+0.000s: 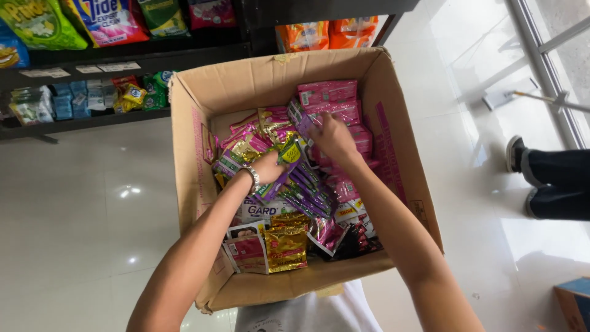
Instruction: The person sorts various small packets of personal care products from a cardboard box and arranges them on store shelves. They handle multiple types of sachets, including green, purple, pink, and gold packets, organizing them into neat rows on the display racks.
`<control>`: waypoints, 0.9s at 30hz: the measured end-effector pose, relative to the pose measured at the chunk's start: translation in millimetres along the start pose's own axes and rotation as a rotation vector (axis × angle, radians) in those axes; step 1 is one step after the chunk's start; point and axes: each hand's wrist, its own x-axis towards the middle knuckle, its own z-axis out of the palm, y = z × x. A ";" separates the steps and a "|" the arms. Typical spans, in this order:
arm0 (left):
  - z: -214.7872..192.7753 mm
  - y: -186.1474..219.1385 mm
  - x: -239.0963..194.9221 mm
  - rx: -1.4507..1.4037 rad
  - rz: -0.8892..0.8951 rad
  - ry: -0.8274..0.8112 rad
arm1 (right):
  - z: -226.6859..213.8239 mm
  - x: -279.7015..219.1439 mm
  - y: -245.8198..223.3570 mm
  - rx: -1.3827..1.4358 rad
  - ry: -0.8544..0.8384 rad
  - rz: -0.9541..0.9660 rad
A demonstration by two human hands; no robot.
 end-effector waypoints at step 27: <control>-33.3 -4.2 0.1 -0.042 0.069 0.532 | 12.4 -69.5 -35.0 -0.260 -0.331 -0.240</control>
